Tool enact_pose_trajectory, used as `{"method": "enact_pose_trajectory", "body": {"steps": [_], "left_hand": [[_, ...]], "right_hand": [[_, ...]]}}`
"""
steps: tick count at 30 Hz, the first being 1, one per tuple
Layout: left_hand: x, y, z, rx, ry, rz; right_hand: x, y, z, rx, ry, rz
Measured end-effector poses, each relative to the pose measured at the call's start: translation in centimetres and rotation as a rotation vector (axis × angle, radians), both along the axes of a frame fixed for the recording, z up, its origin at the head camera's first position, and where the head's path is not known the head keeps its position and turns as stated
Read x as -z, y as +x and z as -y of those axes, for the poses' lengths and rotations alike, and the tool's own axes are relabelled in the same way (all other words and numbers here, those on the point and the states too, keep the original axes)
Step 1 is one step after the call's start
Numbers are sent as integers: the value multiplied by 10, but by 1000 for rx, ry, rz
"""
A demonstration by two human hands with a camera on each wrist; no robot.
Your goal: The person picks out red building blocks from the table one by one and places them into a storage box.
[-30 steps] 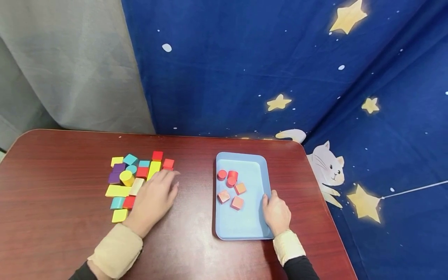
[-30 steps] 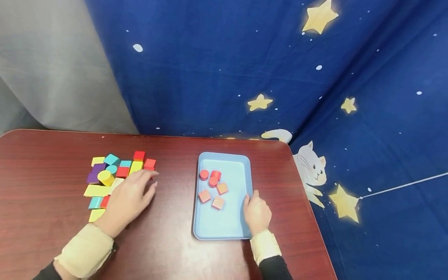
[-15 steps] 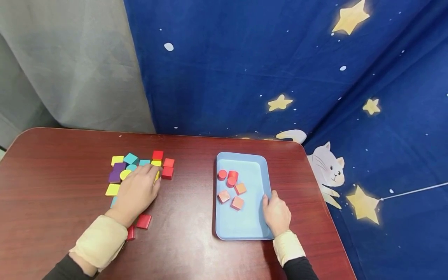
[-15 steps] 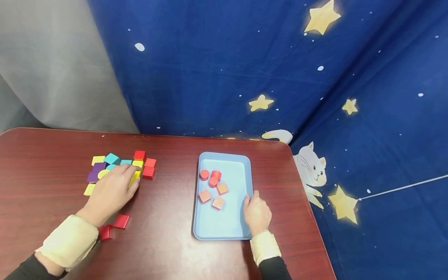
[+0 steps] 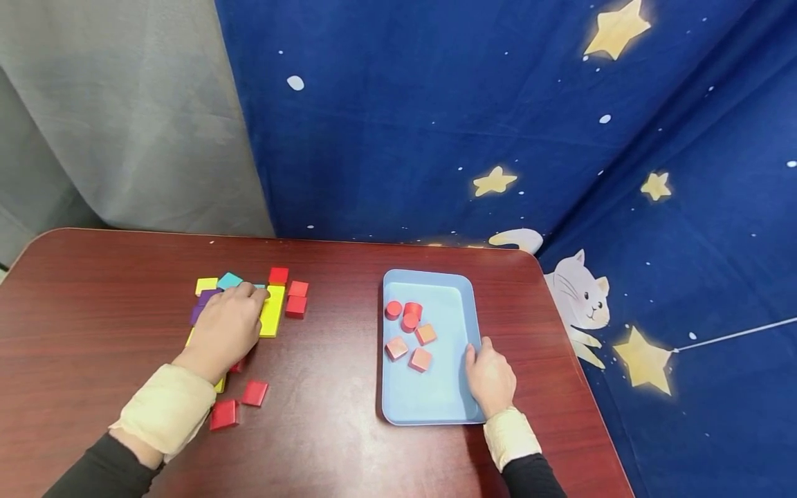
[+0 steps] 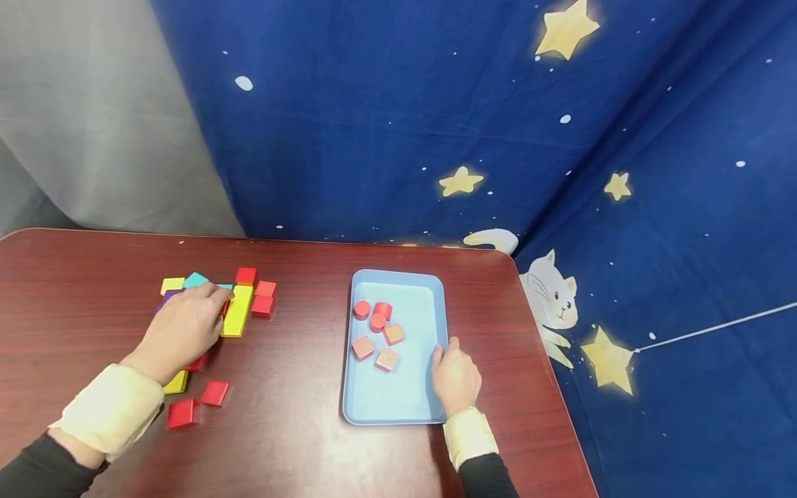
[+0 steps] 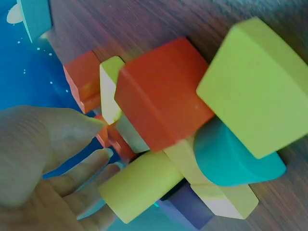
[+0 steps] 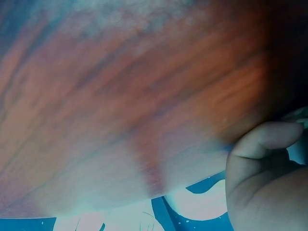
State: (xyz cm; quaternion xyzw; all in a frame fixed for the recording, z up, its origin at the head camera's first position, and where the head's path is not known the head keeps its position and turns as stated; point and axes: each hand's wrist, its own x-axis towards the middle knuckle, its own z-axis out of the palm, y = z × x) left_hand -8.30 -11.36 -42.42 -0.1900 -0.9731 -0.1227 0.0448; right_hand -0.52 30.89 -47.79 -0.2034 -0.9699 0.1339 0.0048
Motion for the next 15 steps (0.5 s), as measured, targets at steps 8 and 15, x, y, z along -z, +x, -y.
{"method": "enact_pose_trajectory", "body": {"steps": [8, 15], "left_hand": [[-1, -7, 4, 18, -33, 51], [-1, -12, 5, 41, -44, 34]], "right_hand": [[1, -1, -1, -2, -11, 29], [1, 0, 0, 1, -12, 20]]}}
